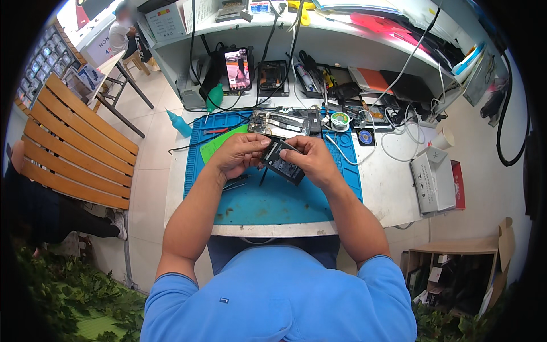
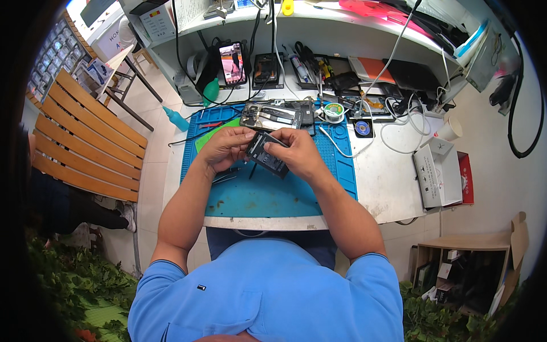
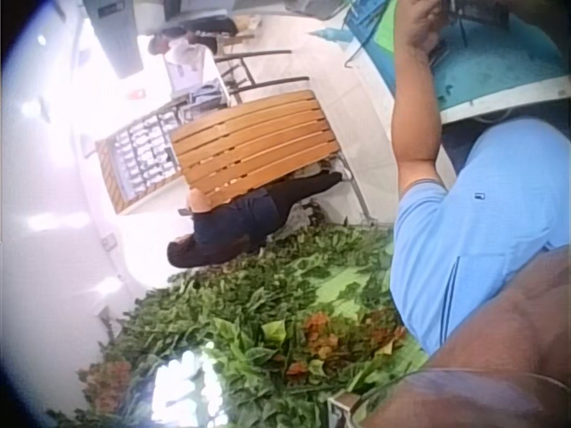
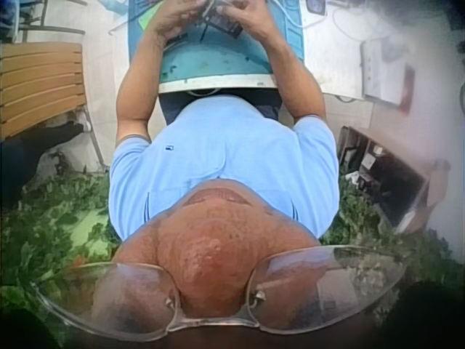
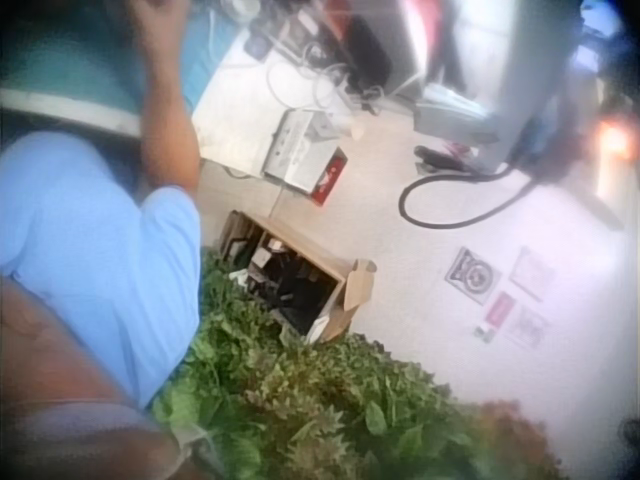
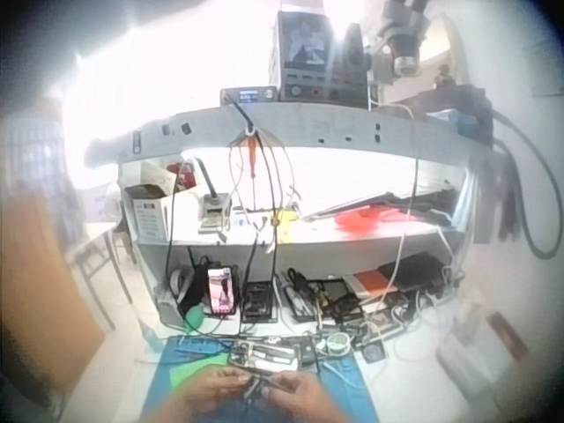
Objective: The person manipulates a small black electronic component on a blue work mat, repeatedly adjusting and repositioning it with both hands. The workspace contains various tools and disassembled devices, and a smartphone displays a video in the background.
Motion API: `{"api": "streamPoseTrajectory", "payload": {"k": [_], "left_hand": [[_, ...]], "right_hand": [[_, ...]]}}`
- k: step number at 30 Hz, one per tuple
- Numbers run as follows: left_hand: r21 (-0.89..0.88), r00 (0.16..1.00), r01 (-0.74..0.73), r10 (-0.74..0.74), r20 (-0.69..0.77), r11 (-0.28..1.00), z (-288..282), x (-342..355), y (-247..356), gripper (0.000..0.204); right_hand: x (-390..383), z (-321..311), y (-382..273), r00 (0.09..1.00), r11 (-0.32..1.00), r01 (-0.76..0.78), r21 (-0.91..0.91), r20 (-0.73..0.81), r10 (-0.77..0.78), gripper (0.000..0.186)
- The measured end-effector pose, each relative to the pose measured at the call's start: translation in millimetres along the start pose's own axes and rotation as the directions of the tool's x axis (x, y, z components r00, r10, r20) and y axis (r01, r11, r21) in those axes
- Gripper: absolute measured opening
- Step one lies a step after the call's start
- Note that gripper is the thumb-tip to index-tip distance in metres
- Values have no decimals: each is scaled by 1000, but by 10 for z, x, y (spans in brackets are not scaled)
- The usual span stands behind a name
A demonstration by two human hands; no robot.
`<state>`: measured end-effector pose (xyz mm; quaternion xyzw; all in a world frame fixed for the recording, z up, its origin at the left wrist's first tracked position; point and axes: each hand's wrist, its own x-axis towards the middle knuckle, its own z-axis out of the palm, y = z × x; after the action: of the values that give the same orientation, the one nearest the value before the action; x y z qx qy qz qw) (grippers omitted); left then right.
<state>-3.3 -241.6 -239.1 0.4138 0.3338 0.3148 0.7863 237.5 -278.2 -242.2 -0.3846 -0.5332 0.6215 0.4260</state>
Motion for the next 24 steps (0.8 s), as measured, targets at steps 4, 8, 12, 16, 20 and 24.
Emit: {"api": "streamPoseTrajectory", "payload": {"k": [4, 8, 12, 16, 20, 24], "left_hand": [[62, 998, -49, 51, -35, 997, 9, 3, -17, 25], [177, 992, -83, 99, -81, 981, 42, -4, -9, 26], [241, 987, -101, 127, -95, 965, 98, -30, 22, 27], [333, 979, -120, 166, -114, 935, 85, -15, -1, 24], [455, 962, -136, 228, -152, 880, 203, -46, 55, 21], [527, 949, -158, 275, -152, 835, 205, -27, 16, 18]], "right_hand": [[13, -12, 18, 1000, 1000, -7, -23, -11, 7, 26], [4, 8, 3, 999, 999, 2, -51, -40, -4, 26], [-11, 21, -24, 999, 997, 8, -77, -53, -12, 25], [2, 25, 3, 999, 995, 15, -101, -50, -21, 23], [9, 24, 13, 998, 991, 13, -136, -52, -20, 23], [15, 19, 45, 998, 989, 33, -145, -50, -41, 23]]}}
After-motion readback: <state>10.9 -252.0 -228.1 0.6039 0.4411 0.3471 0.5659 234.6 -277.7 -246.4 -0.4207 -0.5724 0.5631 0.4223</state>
